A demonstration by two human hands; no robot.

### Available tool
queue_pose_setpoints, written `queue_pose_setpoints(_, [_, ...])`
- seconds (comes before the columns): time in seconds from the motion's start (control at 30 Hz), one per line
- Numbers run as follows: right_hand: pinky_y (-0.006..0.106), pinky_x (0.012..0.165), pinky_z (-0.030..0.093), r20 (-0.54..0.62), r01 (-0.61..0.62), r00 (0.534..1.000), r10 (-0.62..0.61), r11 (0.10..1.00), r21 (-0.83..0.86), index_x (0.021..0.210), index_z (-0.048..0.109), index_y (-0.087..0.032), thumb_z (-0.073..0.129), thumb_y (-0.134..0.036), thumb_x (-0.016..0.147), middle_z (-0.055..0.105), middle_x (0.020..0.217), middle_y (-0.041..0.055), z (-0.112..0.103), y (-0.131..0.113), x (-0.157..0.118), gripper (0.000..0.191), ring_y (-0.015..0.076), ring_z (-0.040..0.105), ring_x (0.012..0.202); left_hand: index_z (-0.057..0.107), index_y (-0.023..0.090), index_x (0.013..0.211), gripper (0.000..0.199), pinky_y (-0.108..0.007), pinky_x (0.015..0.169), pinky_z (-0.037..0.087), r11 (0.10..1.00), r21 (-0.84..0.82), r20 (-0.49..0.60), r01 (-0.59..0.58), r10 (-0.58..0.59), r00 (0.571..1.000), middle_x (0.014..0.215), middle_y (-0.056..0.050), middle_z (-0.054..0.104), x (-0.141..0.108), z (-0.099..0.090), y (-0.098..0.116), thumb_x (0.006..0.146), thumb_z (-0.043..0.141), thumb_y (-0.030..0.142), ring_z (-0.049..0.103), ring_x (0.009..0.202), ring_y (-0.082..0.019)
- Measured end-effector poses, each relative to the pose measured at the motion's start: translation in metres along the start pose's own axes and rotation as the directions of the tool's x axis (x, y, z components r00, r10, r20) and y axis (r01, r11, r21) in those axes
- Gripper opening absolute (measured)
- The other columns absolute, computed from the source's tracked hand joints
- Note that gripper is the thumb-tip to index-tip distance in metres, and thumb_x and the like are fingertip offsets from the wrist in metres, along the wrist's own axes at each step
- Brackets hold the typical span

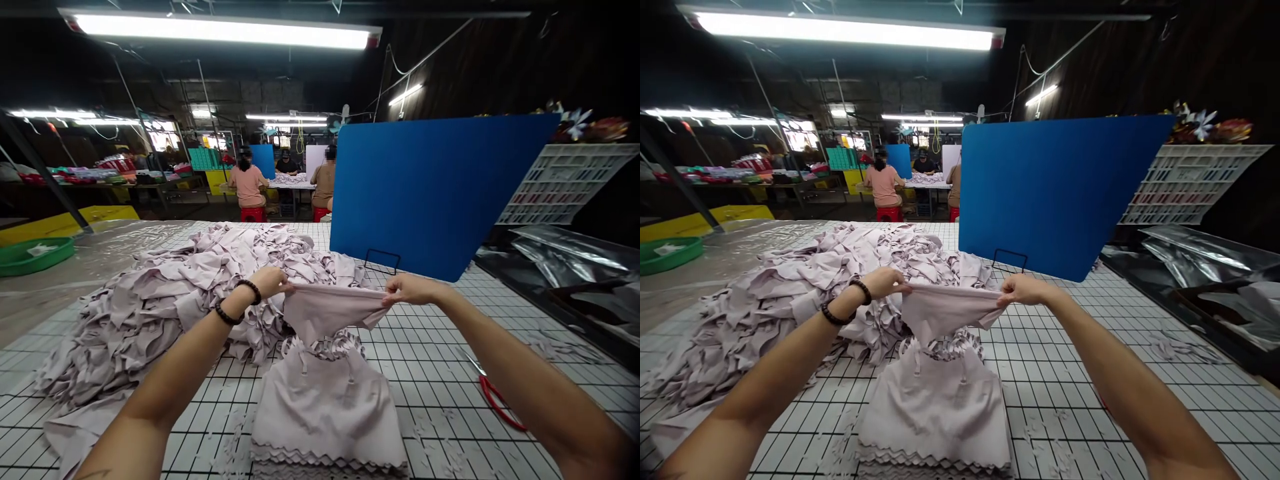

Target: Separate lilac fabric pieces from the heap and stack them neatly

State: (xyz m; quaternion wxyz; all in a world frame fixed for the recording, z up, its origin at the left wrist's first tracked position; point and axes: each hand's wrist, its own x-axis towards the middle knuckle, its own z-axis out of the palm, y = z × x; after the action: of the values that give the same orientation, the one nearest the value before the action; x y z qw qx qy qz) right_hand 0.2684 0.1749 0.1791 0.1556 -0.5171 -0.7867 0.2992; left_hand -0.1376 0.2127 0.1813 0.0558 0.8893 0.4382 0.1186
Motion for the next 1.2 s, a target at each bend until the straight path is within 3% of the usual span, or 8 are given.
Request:
queue_pose_setpoints(0.17, [0.028, 0.049, 0.032, -0.030, 0.031, 0.999, -0.034, 0.997, -0.071, 0.072, 0.069, -0.026, 0.067, -0.053, 0.067, 0.064, 0.067, 0.0024, 0.007, -0.014, -0.007, 0.027, 0.0161, 0.051, 0.055, 0.073, 0.022, 0.078, 0.025, -0.034, 0.085, 0.038, 0.977, 0.170, -0.279, 0.131, -0.079, 0.957, 0.091, -0.007, 0.071, -0.004, -0.033, 0.012, 0.081, 0.056, 0.040, 0.061, 0.086, -0.023])
queue_pose_setpoints(0.3, [0.029, 0.055, 0.037, -0.279, 0.042, 0.959, -0.053, 0.998, -0.044, 0.080, 0.067, -0.026, 0.063, -0.050, 0.073, 0.066, 0.078, 0.0037, 0.003, -0.028, -0.014, 0.025, 0.0185, 0.055, 0.065, 0.073, 0.021, 0.080, 0.024, -0.034, 0.092, 0.038, 0.998, 0.035, -0.315, 0.044, -0.031, 0.949, 0.097, -0.005, 0.071, -0.008, -0.049, 0.015, 0.082, 0.055, 0.035, 0.061, 0.094, -0.022])
queue_pose_setpoints(0.5, [0.030, 0.066, 0.044, -0.346, 0.242, 0.935, -0.075, 0.848, 0.471, 0.077, 0.061, -0.019, 0.069, -0.045, 0.072, 0.061, 0.074, 0.0020, -0.019, -0.048, -0.020, 0.027, 0.0154, 0.055, 0.070, 0.069, 0.012, 0.078, 0.044, -0.025, 0.062, 0.045, 0.832, -0.555, -0.389, -0.021, -0.237, 0.890, 0.076, -0.007, 0.070, -0.010, -0.076, 0.024, 0.069, 0.066, 0.054, 0.060, 0.067, -0.016])
queue_pose_setpoints(0.63, [0.032, 0.067, 0.046, -0.422, 0.309, 0.906, -0.027, 0.724, 0.616, 0.068, 0.058, -0.019, 0.078, -0.040, 0.063, 0.058, 0.068, 0.0004, -0.034, -0.055, -0.021, 0.029, 0.0148, 0.055, 0.067, 0.063, 0.010, 0.064, 0.047, -0.021, 0.050, 0.039, 0.771, -0.637, -0.384, -0.010, -0.306, 0.871, 0.060, -0.002, 0.062, -0.006, -0.098, 0.031, 0.056, 0.076, 0.055, 0.052, 0.054, -0.010])
queue_pose_setpoints(0.83, [0.031, 0.065, 0.044, -0.469, 0.366, 0.878, -0.099, 0.770, 0.523, 0.067, 0.058, -0.021, 0.080, -0.038, 0.059, 0.059, 0.068, -0.0003, -0.059, -0.061, -0.031, 0.028, 0.0151, 0.057, 0.068, 0.061, 0.010, 0.063, 0.045, -0.022, 0.055, 0.044, 0.822, -0.553, -0.497, -0.135, -0.196, 0.846, 0.066, -0.002, 0.062, 0.001, -0.144, 0.041, 0.057, 0.076, 0.052, 0.056, 0.061, -0.011])
queue_pose_setpoints(0.93, [0.030, 0.060, 0.042, -0.393, 0.226, 0.914, -0.102, 0.932, 0.283, 0.060, 0.059, -0.021, 0.082, -0.041, 0.053, 0.058, 0.061, -0.0004, -0.064, -0.066, -0.028, 0.031, 0.0174, 0.057, 0.066, 0.061, 0.012, 0.061, 0.038, -0.021, 0.055, 0.044, 0.838, -0.534, -0.398, -0.111, -0.133, 0.908, 0.060, 0.000, 0.060, 0.018, -0.154, 0.034, 0.057, 0.077, 0.046, 0.056, 0.058, -0.010])
queue_pose_setpoints(1.07, [0.029, 0.056, 0.038, -0.311, 0.117, 0.944, -0.109, 0.993, 0.006, 0.060, 0.063, -0.021, 0.078, -0.047, 0.056, 0.060, 0.058, 0.0010, -0.059, -0.076, -0.020, 0.030, 0.0175, 0.055, 0.062, 0.063, 0.015, 0.052, 0.031, -0.020, 0.051, 0.042, 0.918, -0.394, -0.164, 0.039, -0.113, 0.980, 0.049, 0.001, 0.058, 0.040, -0.140, 0.023, 0.042, 0.084, 0.035, 0.054, 0.054, -0.011])
queue_pose_setpoints(1.2, [0.027, 0.053, 0.036, -0.274, 0.092, 0.957, -0.096, 0.995, -0.028, 0.064, 0.065, -0.021, 0.073, -0.050, 0.061, 0.063, 0.061, 0.0017, -0.054, -0.074, -0.014, 0.031, 0.0157, 0.053, 0.059, 0.068, 0.014, 0.063, 0.035, -0.023, 0.053, 0.043, 0.873, -0.488, -0.194, 0.020, -0.131, 0.972, 0.058, -0.002, 0.065, 0.043, -0.121, 0.018, 0.050, 0.080, 0.044, 0.055, 0.056, -0.012])
